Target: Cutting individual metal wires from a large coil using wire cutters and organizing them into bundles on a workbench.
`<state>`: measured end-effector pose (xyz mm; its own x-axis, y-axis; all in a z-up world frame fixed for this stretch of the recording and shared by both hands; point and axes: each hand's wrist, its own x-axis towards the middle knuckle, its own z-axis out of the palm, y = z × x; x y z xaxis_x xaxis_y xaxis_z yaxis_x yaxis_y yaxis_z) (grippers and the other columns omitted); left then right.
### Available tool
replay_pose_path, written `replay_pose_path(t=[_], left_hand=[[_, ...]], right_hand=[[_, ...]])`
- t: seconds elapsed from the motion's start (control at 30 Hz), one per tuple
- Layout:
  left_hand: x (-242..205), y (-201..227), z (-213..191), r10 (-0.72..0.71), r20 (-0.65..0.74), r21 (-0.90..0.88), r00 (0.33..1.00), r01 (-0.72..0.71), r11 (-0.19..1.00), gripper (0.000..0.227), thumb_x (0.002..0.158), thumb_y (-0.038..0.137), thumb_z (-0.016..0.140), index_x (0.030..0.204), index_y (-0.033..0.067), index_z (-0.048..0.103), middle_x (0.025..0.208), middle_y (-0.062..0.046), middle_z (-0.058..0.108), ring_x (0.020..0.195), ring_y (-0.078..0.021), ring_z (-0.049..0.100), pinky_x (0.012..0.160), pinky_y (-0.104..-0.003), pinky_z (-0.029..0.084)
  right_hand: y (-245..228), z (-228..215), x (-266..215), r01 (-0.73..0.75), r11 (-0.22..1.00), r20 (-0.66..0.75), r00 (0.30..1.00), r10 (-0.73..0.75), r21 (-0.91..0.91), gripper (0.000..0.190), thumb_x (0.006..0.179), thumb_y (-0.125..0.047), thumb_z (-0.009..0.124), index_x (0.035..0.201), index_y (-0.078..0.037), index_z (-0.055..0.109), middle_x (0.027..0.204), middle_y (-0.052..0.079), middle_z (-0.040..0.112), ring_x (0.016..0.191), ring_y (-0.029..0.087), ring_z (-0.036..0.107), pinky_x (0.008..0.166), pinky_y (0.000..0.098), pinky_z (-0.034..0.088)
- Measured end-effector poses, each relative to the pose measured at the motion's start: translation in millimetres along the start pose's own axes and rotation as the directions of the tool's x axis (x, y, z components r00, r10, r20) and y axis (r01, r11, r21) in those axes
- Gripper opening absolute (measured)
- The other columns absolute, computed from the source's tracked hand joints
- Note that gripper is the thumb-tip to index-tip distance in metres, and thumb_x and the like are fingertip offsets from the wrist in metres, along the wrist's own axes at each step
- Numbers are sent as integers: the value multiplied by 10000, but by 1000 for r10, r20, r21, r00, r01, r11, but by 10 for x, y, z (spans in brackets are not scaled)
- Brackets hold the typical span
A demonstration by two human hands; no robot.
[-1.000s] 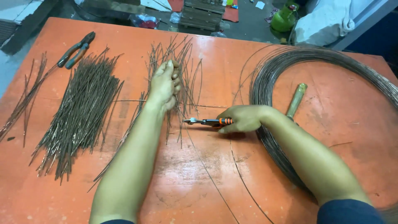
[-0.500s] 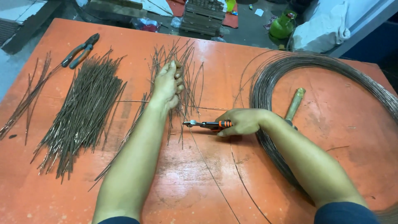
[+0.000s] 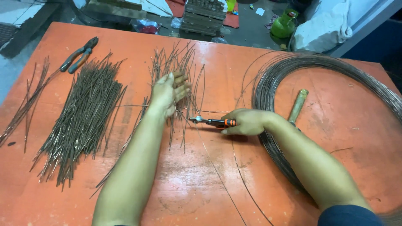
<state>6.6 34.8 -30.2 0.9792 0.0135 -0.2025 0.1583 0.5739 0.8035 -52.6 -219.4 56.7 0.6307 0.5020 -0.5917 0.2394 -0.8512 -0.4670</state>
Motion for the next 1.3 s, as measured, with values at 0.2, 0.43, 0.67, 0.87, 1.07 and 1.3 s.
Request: replay_pose_path(t=[0.2, 0.43, 0.67, 0.87, 1.07, 1.3], left_hand=[[-592, -272, 59, -177, 9, 61, 984, 176, 982, 390, 1091, 290, 360, 1347, 37, 507, 1372, -271, 593, 1140, -444, 653, 896, -514, 580], [-1101, -602, 252, -339, 67, -10, 938, 341, 940, 389, 1073, 346, 433, 1298, 67, 584, 1126, -175, 732, 942, -302, 747, 797, -448, 622], [-1190, -566, 288, -310, 63, 7, 949, 310, 951, 322, 1079, 309, 440, 1216, 88, 630, 764, -3, 521, 639, -103, 535, 540, -293, 613], [-1219, -500, 307, -308, 81, -13, 948, 310, 951, 303, 1091, 329, 414, 1170, 109, 607, 704, 33, 353, 550, -77, 365, 405, -190, 412], [-1228, -450, 354, -287, 123, -52, 950, 295, 954, 269, 1108, 281, 376, 1123, 89, 564, 708, 40, 282, 519, -63, 291, 376, -165, 298], [-1192, -553, 328, -249, 98, -42, 964, 254, 966, 257, 1114, 282, 365, 1083, 104, 547, 702, 50, 249, 523, -56, 241, 384, -158, 236]], right_hand=[[280, -238, 107, -78, 996, -136, 987, 83, 40, 321, 900, -358, 683, 1076, -100, 756, 957, 195, 746, 949, 355, 694, 865, 447, 540], [305, -263, 239, -73, 996, -164, 983, 82, 57, 304, 914, -346, 670, 1024, -74, 746, 937, 218, 743, 935, 376, 697, 849, 469, 539], [252, -251, 208, -87, 993, -145, 985, 97, 75, 291, 879, -328, 709, 1049, -95, 756, 939, 171, 760, 949, 332, 713, 865, 439, 552], [292, -228, 250, -75, 991, -146, 985, 91, 106, 254, 885, -308, 711, 1053, -125, 763, 945, 130, 768, 937, 275, 715, 855, 403, 564], [277, -201, 236, -14, 989, -209, 977, 46, 148, 210, 887, -268, 694, 978, -85, 742, 878, 175, 736, 873, 309, 686, 834, 433, 553], [326, -134, 308, 9, 989, -225, 974, 24, 145, 186, 874, -314, 722, 890, -130, 738, 810, 125, 727, 824, 285, 682, 784, 411, 551]])
